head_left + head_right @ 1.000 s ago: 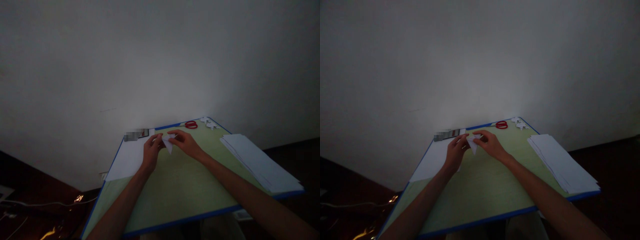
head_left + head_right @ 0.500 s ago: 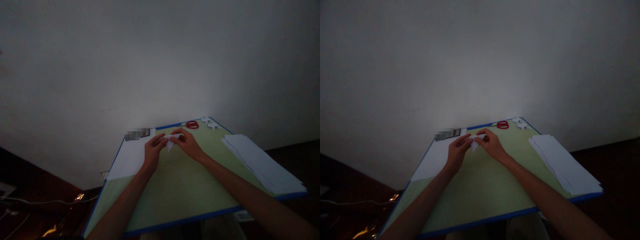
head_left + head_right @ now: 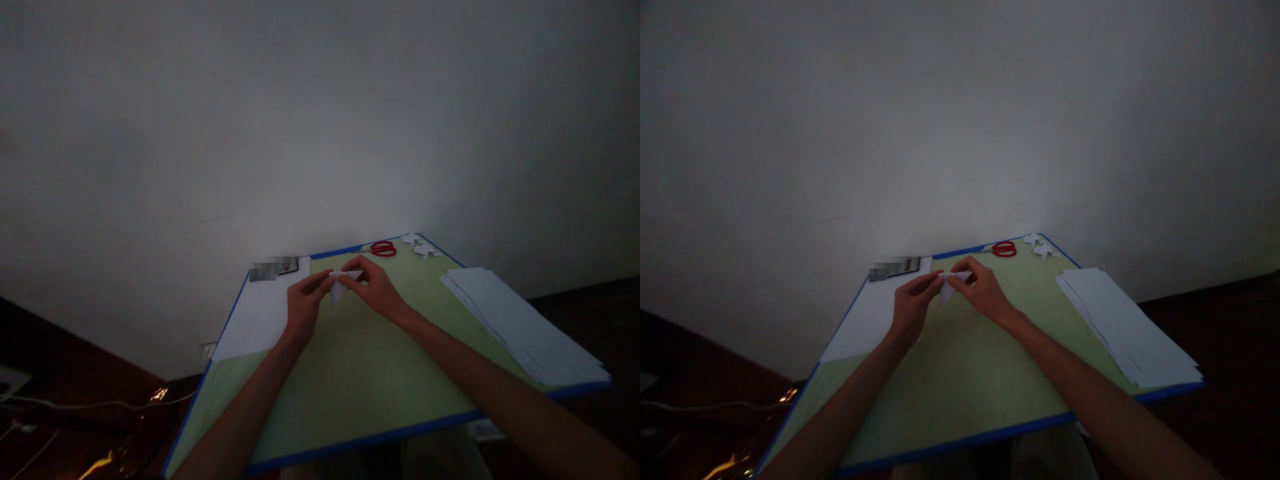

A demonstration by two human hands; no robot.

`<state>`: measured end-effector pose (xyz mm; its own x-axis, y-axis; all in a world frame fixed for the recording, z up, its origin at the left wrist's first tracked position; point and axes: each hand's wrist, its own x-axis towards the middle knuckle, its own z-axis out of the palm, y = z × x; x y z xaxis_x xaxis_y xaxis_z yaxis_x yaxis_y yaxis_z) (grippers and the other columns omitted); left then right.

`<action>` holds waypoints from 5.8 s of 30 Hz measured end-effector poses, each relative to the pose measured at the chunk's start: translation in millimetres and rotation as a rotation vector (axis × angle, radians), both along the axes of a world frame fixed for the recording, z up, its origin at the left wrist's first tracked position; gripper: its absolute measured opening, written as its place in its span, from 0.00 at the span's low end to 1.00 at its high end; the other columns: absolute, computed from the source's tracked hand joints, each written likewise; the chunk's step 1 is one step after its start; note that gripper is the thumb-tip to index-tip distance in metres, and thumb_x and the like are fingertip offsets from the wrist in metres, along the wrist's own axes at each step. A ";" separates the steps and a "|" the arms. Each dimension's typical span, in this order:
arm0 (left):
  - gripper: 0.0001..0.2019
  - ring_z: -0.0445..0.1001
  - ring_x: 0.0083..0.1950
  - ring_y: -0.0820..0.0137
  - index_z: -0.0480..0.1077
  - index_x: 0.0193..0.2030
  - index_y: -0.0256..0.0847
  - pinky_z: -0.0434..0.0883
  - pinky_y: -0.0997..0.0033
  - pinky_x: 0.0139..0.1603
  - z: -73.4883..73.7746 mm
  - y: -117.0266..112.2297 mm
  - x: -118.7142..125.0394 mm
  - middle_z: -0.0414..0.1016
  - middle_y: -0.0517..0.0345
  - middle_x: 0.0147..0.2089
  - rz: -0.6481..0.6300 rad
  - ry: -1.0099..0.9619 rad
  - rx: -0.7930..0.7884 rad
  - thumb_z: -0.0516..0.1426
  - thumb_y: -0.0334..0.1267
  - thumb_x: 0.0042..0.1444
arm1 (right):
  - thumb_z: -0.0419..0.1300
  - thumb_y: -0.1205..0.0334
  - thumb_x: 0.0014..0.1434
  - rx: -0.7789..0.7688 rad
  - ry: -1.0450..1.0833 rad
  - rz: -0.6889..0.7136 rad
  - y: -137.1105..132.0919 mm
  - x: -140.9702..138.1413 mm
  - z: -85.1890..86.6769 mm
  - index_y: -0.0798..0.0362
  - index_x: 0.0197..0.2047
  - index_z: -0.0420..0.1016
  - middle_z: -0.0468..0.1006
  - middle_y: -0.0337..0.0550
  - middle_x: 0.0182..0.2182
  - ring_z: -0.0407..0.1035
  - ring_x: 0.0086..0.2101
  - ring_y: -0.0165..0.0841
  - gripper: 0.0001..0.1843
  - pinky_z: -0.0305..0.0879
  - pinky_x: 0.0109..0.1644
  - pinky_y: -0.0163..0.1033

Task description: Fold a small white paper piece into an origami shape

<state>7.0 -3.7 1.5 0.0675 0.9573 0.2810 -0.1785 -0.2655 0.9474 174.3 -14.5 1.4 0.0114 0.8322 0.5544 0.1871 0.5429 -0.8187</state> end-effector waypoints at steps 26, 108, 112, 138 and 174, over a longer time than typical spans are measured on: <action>0.11 0.79 0.41 0.64 0.83 0.38 0.41 0.73 0.65 0.45 7.3 -2.9 -1.4 0.84 0.51 0.39 0.107 0.105 0.103 0.68 0.42 0.48 | 0.65 0.52 0.59 -0.014 0.011 0.027 2.4 0.9 -3.3 0.52 0.39 0.77 0.80 0.42 0.33 0.76 0.32 0.33 0.12 0.74 0.38 0.39; 0.13 0.77 0.37 0.67 0.81 0.36 0.39 0.72 0.67 0.41 4.0 0.1 -2.3 0.82 0.52 0.37 0.125 0.089 0.025 0.69 0.44 0.46 | 0.66 0.58 0.55 -0.069 -0.026 0.134 3.8 2.0 -3.7 0.55 0.42 0.79 0.82 0.45 0.38 0.77 0.36 0.34 0.13 0.75 0.41 0.39; 0.14 0.78 0.38 0.66 0.81 0.37 0.38 0.72 0.67 0.42 2.7 1.1 -2.3 0.82 0.51 0.37 0.107 0.080 0.035 0.69 0.44 0.47 | 0.66 0.57 0.55 -0.086 0.014 0.125 2.5 0.4 -3.4 0.55 0.40 0.78 0.82 0.44 0.35 0.77 0.34 0.33 0.12 0.75 0.40 0.39; 0.09 0.71 0.28 0.71 0.77 0.29 0.34 0.68 0.71 0.33 4.3 -1.5 -3.2 0.75 0.56 0.25 -0.074 0.193 -0.061 0.68 0.39 0.45 | 0.68 0.52 0.51 -0.215 0.136 0.161 7.2 0.1 -3.1 0.53 0.36 0.76 0.82 0.42 0.34 0.75 0.34 0.33 0.15 0.70 0.41 0.39; 0.12 0.77 0.33 0.66 0.79 0.36 0.38 0.71 0.69 0.35 -6.3 -1.5 -1.5 0.81 0.51 0.34 -0.045 0.342 0.116 0.66 0.46 0.52 | 0.63 0.60 0.62 0.191 -0.293 -0.195 1.0 0.4 -3.3 0.48 0.53 0.78 0.76 0.44 0.41 0.74 0.34 0.33 0.15 0.71 0.44 0.42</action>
